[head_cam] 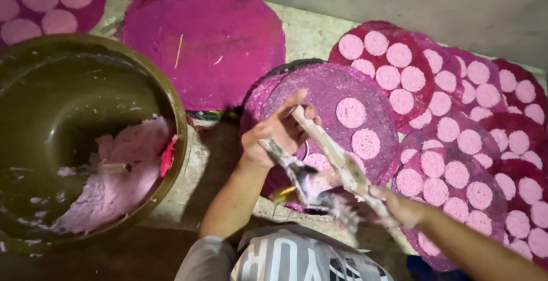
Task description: The person scoops pink dough from a bowl using a red spatula and loads it into a metal press. They then press the dough onto a purple glittery tray to form round discs, repeating the process to fill the tray.
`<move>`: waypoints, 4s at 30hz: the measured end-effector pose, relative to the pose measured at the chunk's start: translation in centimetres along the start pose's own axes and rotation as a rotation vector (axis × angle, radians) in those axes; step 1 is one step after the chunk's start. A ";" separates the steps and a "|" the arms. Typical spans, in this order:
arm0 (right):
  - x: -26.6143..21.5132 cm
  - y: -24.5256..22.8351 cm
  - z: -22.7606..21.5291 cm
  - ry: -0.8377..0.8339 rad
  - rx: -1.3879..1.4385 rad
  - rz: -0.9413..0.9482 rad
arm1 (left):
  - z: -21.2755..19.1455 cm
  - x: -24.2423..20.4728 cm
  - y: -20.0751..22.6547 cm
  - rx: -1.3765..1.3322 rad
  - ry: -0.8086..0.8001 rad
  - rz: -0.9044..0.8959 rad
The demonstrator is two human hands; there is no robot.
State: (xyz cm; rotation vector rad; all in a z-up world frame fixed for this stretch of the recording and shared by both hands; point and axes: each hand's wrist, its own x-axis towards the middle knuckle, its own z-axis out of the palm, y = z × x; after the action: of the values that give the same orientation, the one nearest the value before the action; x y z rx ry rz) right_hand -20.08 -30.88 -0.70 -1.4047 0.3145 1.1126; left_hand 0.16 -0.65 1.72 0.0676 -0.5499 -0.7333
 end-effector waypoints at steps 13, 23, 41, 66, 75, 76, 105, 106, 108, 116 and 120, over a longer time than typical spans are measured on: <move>-0.4 -13.1 -2.3 0.200 -0.381 0.119 | -6.9 4.0 0.4 -0.308 0.104 0.246; 2.6 -15.5 2.7 0.274 -0.558 0.172 | -11.5 2.2 2.6 -0.282 -0.034 0.331; 3.1 -14.6 2.8 0.520 -0.686 -0.113 | -12.3 4.6 1.5 -0.289 -0.020 0.284; 4.1 -13.3 2.5 0.583 -0.503 -0.012 | -10.0 4.9 1.5 -0.152 0.213 0.245; 4.0 -8.4 2.1 0.405 -0.259 -0.686 | -4.4 1.4 5.4 1.130 0.612 -0.295; 3.6 -8.1 2.2 0.404 -0.173 -0.719 | -3.6 0.3 4.8 1.388 0.624 -0.462; 2.9 -1.0 -1.7 0.666 0.315 -0.501 | -8.4 2.0 2.5 2.043 0.263 -0.251; 3.2 -2.0 -2.0 0.568 0.192 -0.418 | -7.9 2.8 2.6 1.956 0.263 -0.142; 3.6 -5.6 -2.6 0.377 -0.052 -0.258 | -6.8 4.3 2.1 0.746 0.197 -0.088; 3.8 -20.2 -1.9 0.358 -0.561 0.067 | -7.3 7.8 2.3 -0.207 0.389 0.303; 6.3 -21.6 -0.9 0.489 -0.696 0.042 | -9.2 7.5 4.5 -0.167 0.341 0.369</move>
State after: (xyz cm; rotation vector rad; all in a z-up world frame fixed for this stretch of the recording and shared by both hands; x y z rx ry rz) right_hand -0.21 -24.51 7.65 -2.3071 0.3144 0.9339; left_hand 12.10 -3.39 -1.67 -0.0632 -0.1647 -0.3918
